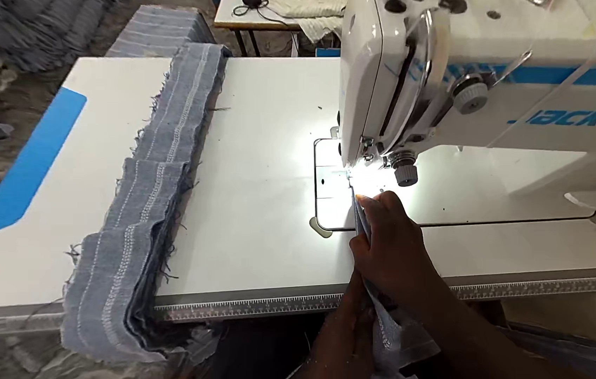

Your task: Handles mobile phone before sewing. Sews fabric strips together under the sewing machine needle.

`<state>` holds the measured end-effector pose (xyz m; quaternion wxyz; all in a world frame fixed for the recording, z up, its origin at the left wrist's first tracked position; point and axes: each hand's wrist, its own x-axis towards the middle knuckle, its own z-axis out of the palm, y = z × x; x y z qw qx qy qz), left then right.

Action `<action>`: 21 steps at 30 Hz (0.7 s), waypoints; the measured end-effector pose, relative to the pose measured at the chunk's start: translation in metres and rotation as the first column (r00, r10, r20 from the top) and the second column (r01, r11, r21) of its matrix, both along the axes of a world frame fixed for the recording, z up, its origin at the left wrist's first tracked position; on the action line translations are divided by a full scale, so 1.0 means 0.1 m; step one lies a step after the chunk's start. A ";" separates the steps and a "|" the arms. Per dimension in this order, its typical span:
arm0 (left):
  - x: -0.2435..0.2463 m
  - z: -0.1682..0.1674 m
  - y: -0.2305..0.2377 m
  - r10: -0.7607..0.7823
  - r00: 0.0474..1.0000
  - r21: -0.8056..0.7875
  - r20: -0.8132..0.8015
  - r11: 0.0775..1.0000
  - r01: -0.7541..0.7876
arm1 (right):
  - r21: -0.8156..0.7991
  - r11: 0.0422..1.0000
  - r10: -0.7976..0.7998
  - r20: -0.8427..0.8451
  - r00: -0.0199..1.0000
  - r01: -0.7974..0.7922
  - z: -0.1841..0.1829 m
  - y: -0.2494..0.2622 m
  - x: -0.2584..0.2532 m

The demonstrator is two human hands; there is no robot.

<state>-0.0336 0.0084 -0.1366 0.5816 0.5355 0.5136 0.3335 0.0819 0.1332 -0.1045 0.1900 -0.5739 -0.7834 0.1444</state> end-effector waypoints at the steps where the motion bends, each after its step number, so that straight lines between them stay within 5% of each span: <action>1: -0.01 0.00 0.00 -0.004 1.000 -0.010 0.000 1.000 0.004 | 0.001 1.000 0.004 0.003 1.000 -0.004 0.00 0.00 0.00; 21: 0.00 -0.01 0.02 -0.001 1.000 0.003 -0.006 1.000 0.001 | 0.003 1.000 0.004 -0.025 1.000 -0.004 -0.02 -0.01 0.02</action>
